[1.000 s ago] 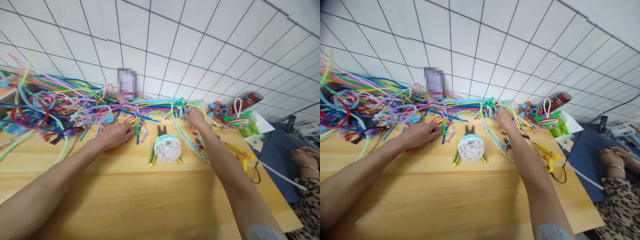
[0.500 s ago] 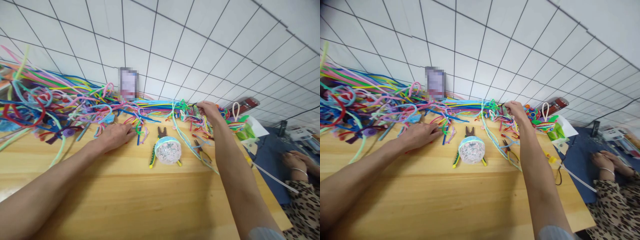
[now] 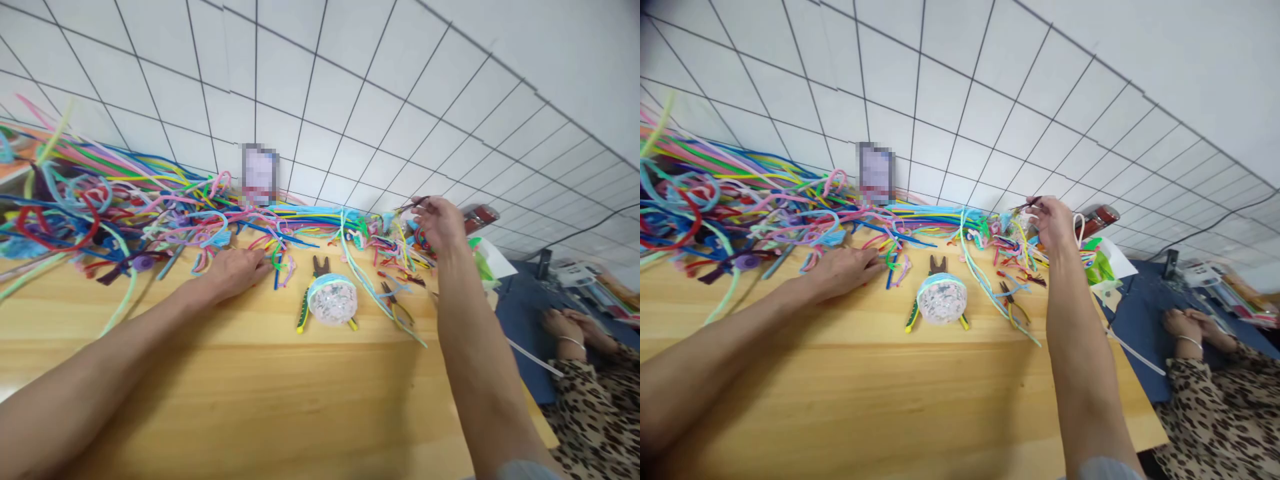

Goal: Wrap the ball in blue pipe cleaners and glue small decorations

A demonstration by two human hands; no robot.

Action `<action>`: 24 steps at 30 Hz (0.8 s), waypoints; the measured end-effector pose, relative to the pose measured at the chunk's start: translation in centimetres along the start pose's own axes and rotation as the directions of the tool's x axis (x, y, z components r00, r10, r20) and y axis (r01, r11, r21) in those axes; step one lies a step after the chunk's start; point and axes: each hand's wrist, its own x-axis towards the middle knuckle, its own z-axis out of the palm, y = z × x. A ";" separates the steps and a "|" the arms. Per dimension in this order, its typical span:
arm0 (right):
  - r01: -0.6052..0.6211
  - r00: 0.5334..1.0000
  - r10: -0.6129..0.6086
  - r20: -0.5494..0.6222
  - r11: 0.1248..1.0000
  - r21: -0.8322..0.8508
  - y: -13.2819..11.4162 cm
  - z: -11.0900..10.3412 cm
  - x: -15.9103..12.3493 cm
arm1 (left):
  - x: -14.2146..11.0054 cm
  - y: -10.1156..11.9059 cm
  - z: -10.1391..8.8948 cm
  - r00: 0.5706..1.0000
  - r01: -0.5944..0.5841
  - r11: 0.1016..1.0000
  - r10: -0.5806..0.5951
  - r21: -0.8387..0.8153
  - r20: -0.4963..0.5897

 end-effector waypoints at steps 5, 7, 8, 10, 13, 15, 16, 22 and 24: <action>-0.035 0.994 0.048 -0.100 0.991 0.131 -0.8 -3.6 -1.7 | -0.1 0.1 -0.1 1.000 0.002 1.000 -0.002 0.003 0.004; -0.058 0.989 0.073 -0.127 0.991 0.118 -0.7 -4.7 -2.8 | -0.2 0.2 -0.3 1.000 0.002 1.000 -0.002 0.000 0.003; -0.068 0.987 0.083 -0.134 0.991 0.114 -0.5 -5.2 -3.3 | -0.3 0.2 -0.4 1.000 0.000 1.000 0.000 -0.002 0.003; -0.078 0.985 0.093 -0.147 0.991 0.109 -0.1 -6.0 -4.2 | -0.4 0.3 -0.6 1.000 -0.007 1.000 0.007 -0.001 0.006; -0.087 0.985 0.091 -0.148 0.996 0.035 0.4 -7.1 -5.4 | -0.4 0.3 -0.6 1.000 -0.007 1.000 0.007 0.021 0.014; -0.079 0.988 0.070 -0.138 0.995 -0.056 0.7 -7.9 -6.1 | -0.3 0.3 -0.5 1.000 -0.006 0.999 0.005 0.032 0.018; -0.075 0.989 0.060 -0.133 0.991 -0.110 0.8 -8.2 -6.4 | -0.2 0.2 -0.5 1.000 -0.007 0.999 0.006 0.032 0.020; -0.151 0.984 0.110 -0.137 0.927 -0.342 2.2 -9.2 -8.1 | 0.1 -0.1 0.1 1.000 -0.012 1.000 0.012 0.008 0.000; -0.186 0.980 0.137 -0.142 0.882 -0.433 2.9 -9.3 -8.6 | 0.2 -0.2 0.3 1.000 -0.010 1.000 0.010 0.011 -0.008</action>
